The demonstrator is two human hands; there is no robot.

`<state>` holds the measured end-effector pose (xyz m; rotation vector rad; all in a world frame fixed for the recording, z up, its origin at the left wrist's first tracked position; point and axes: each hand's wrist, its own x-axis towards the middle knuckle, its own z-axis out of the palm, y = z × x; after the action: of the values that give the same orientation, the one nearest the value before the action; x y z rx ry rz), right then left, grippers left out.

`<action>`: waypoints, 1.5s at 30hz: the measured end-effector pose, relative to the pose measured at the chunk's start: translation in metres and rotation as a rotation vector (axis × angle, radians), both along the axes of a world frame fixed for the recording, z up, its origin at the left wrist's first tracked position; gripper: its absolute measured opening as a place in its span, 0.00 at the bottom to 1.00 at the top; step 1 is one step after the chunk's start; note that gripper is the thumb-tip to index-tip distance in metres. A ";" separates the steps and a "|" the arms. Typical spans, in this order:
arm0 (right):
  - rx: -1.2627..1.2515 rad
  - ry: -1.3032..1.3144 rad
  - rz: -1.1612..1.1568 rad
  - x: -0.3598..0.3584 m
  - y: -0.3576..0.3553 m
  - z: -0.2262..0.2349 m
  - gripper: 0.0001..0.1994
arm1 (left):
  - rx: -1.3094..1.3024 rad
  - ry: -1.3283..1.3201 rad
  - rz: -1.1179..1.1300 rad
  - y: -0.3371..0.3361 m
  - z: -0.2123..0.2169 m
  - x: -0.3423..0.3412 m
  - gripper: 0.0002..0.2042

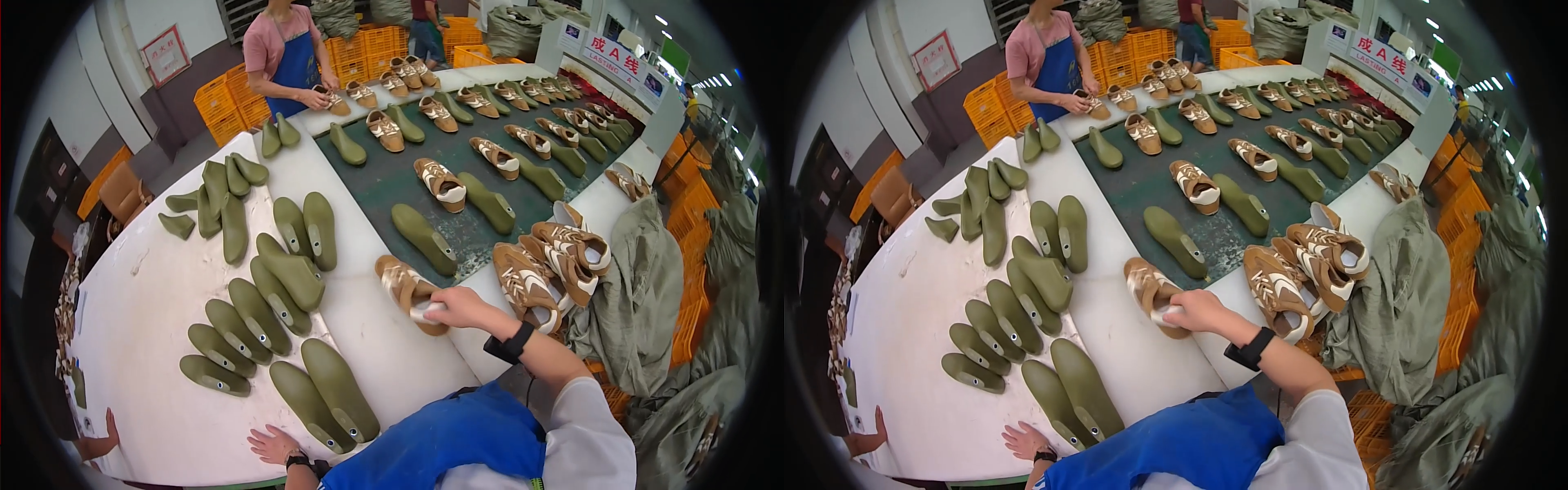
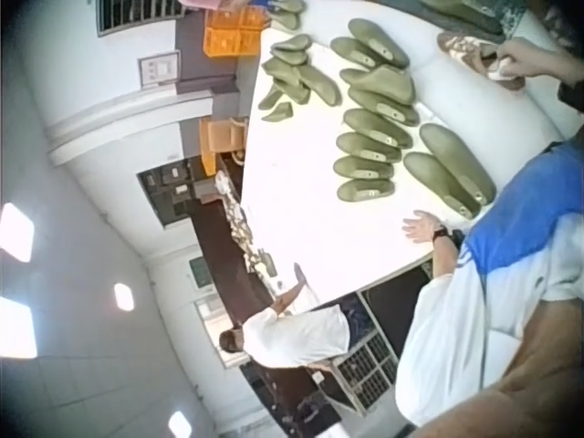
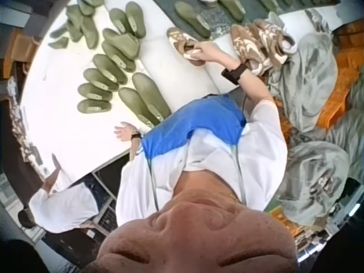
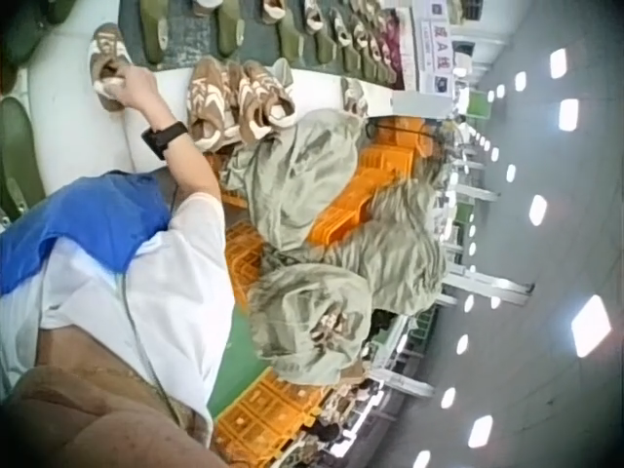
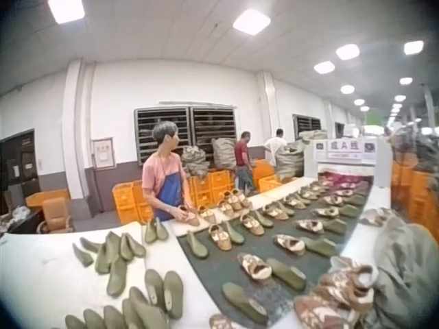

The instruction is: The recorder matches green shoe lasts with corresponding shoes on an assembly line table, placing them onto a conveyor belt.

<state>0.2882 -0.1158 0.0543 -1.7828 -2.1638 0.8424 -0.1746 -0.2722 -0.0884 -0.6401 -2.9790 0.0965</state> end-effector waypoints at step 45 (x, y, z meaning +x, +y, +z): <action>0.072 -0.047 -0.308 -0.256 0.268 -0.056 0.26 | 0.114 -0.020 -0.003 -0.008 -0.003 0.000 0.26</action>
<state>0.0321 0.1522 -0.0015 -2.0446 -1.8506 0.6473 -0.1745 -0.2799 -0.0918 -0.6358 -2.9759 -0.0798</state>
